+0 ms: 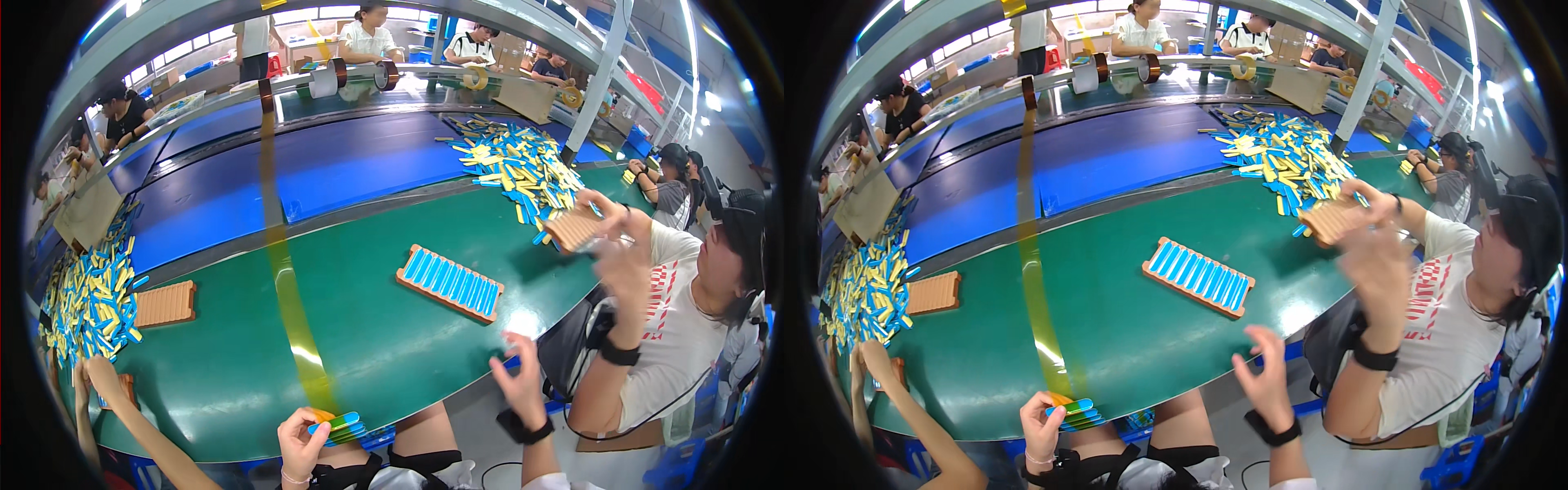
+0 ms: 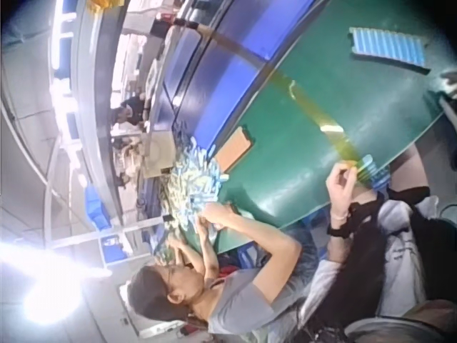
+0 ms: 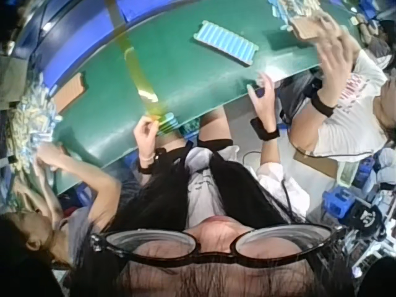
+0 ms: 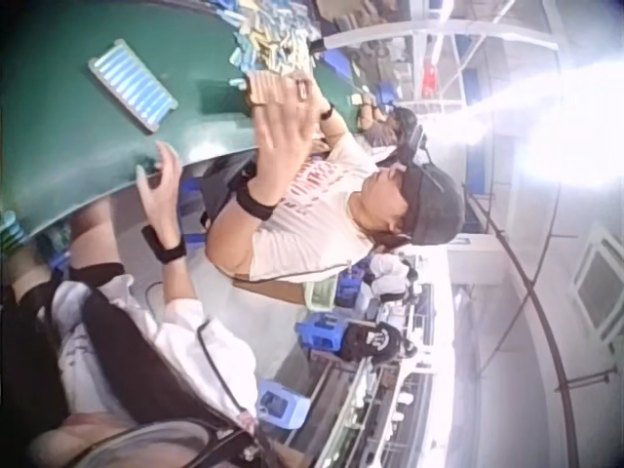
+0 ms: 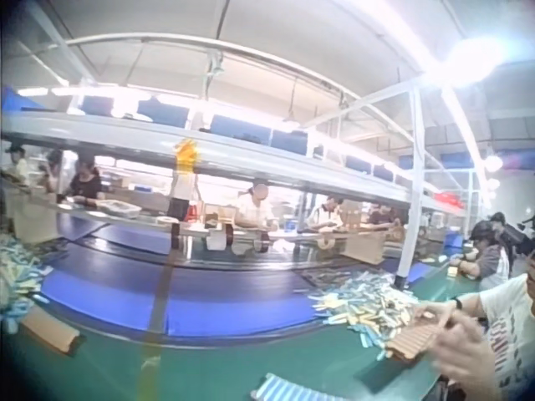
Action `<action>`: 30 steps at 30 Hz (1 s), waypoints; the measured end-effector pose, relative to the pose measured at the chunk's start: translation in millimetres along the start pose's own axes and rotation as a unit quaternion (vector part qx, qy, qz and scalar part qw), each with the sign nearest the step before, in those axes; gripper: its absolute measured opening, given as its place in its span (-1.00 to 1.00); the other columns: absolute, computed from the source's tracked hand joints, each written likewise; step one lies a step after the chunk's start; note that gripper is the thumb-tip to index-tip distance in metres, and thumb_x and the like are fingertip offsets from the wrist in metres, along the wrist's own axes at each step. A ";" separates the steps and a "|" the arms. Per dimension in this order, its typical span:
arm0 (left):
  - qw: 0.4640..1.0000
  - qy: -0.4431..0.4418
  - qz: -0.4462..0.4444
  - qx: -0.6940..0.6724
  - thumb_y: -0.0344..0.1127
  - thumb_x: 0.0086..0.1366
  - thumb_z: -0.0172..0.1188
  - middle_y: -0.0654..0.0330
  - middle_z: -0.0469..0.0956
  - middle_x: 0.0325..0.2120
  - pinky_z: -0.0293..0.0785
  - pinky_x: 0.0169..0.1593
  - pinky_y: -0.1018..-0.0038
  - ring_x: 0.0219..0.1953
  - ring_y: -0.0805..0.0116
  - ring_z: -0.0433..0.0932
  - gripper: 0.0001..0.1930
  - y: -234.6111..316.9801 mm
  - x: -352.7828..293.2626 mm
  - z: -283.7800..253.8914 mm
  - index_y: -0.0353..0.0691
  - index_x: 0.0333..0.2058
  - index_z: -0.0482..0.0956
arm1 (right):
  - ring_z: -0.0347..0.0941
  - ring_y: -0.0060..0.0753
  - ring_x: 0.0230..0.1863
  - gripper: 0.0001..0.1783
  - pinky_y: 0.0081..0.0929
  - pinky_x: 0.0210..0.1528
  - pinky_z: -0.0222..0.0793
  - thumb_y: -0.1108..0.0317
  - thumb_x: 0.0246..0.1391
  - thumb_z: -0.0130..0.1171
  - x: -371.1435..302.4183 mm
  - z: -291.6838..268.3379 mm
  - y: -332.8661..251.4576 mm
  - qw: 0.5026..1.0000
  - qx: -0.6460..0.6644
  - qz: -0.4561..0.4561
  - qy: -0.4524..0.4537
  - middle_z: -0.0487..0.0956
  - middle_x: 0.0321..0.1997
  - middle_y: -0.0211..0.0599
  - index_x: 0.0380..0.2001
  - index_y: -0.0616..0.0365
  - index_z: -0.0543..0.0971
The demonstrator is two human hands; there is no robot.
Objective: Manually assembling blue and yellow plastic strips onto a carrier strip using adhesive tape on a factory workbench.
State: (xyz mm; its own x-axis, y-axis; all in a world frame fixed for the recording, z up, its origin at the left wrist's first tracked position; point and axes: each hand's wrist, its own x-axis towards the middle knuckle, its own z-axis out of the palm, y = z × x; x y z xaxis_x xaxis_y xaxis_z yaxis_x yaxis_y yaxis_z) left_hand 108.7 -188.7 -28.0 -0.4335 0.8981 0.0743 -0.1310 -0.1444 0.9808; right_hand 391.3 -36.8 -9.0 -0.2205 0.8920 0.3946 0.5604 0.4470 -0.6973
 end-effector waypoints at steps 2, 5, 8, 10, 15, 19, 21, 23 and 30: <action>1.000 -0.005 -0.002 0.003 -0.57 0.03 0.10 0.16 0.47 -0.51 0.28 -0.35 0.65 -0.47 0.55 0.37 -0.92 0.7 -0.4 -0.1 -0.39 -0.51 0.37 | 0.19 -0.28 -0.04 -0.21 -0.48 -0.12 0.22 0.45 -0.30 0.25 26.9 -8.6 23.1 1.000 -0.004 0.003 -0.031 0.21 0.03 -0.17 0.06 0.19 0.12; 1.000 -0.008 -0.006 0.000 -0.56 0.04 0.10 0.16 0.47 -0.50 0.28 -0.35 0.65 -0.45 0.55 0.37 -0.92 1.0 -1.0 0.2 -0.40 -0.50 0.37 | 0.11 -0.19 0.05 0.11 -0.43 -0.03 0.20 0.33 -0.34 0.34 66.5 -15.9 45.4 0.989 -0.036 0.010 -0.143 0.05 0.16 -0.13 0.19 0.11 -0.19; 1.000 -0.007 -0.004 -0.005 -0.56 0.04 0.10 0.16 0.46 -0.49 0.29 -0.35 0.65 -0.44 0.54 0.38 -0.92 0.8 -2.1 0.1 -0.41 -0.50 0.38 | 0.10 -0.17 0.09 0.18 -0.37 0.03 0.14 0.28 -0.39 0.37 94.6 -18.3 50.9 0.974 -0.032 -0.002 -0.224 0.13 0.12 -0.11 0.19 0.16 -0.23; 1.000 -0.012 -0.002 -0.005 -0.57 0.04 0.10 0.16 0.46 -0.47 0.31 -0.34 0.64 -0.43 0.53 0.39 -0.93 3.9 -3.3 -0.6 -0.42 -0.49 0.39 | 0.11 -0.17 0.09 0.18 -0.35 0.05 0.12 0.29 -0.40 0.37 97.0 -17.3 44.7 0.969 -0.010 -0.001 -0.247 0.17 0.08 -0.11 0.18 0.18 -0.23; 1.000 -0.005 -0.007 -0.003 -0.59 0.04 0.10 0.16 0.45 -0.47 0.33 -0.31 0.64 -0.40 0.52 0.40 -0.93 6.3 -2.6 0.9 -0.42 -0.48 0.39 | 0.15 -0.13 -0.07 0.12 -0.33 0.07 0.05 0.35 -0.46 0.30 37.6 9.1 11.4 0.988 -0.063 -0.039 -0.135 0.21 -0.10 -0.03 0.14 0.34 -0.17; 0.999 0.037 0.005 -0.009 -0.60 0.03 0.09 0.19 0.43 -0.47 0.31 -0.32 0.65 -0.40 0.54 0.38 -0.92 6.1 -11.0 -3.2 -0.40 -0.48 0.37 | 0.12 -0.01 -0.10 0.11 -0.20 0.01 0.01 0.30 -0.47 0.29 -16.2 34.1 -33.7 0.988 -0.074 -0.071 -0.116 0.20 -0.10 0.07 0.09 0.50 -0.16; 0.998 0.055 0.003 -0.012 -0.61 0.03 0.08 0.20 0.42 -0.47 0.30 -0.31 0.64 -0.40 0.54 0.37 -0.92 8.9 -15.0 -5.7 -0.39 -0.48 0.36 | 0.14 -0.01 -0.11 0.09 -0.17 -0.02 0.02 0.27 -0.47 0.31 -33.0 46.0 -60.4 0.985 -0.064 -0.097 -0.128 0.21 -0.08 0.11 0.06 0.54 -0.11; 0.979 0.116 -0.030 -0.166 -0.61 0.03 0.04 0.19 0.42 -0.46 0.27 -0.29 0.63 -0.41 0.54 0.36 -0.93 12.2 -19.2 -8.9 -0.36 -0.49 0.34 | 0.15 0.01 -0.13 0.06 -0.16 -0.05 0.05 0.23 -0.46 0.32 -50.2 64.4 -79.6 0.987 -0.051 -0.090 -0.126 0.22 -0.07 0.14 0.03 0.58 -0.05; 0.965 0.146 -0.053 -0.213 -0.57 0.06 0.01 0.18 0.43 -0.45 0.29 -0.27 0.61 -0.39 0.53 0.38 -0.96 24.9 -26.1 -25.5 -0.34 -0.48 0.34 | 0.07 0.08 -0.05 0.05 -0.10 -0.02 0.00 0.25 -0.42 0.33 -62.3 117.1 -123.6 0.986 -0.029 -0.093 -0.134 0.16 0.00 0.10 0.06 0.51 -0.06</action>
State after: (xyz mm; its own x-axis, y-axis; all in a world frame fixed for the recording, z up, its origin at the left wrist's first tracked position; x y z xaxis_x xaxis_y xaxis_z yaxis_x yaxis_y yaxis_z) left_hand 94.0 -226.3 -10.1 -0.6213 0.7714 -0.1373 -0.5159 -0.2708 0.8127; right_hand 242.3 -139.8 -17.4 -0.5220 0.7846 0.3346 0.5336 0.6065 -0.5894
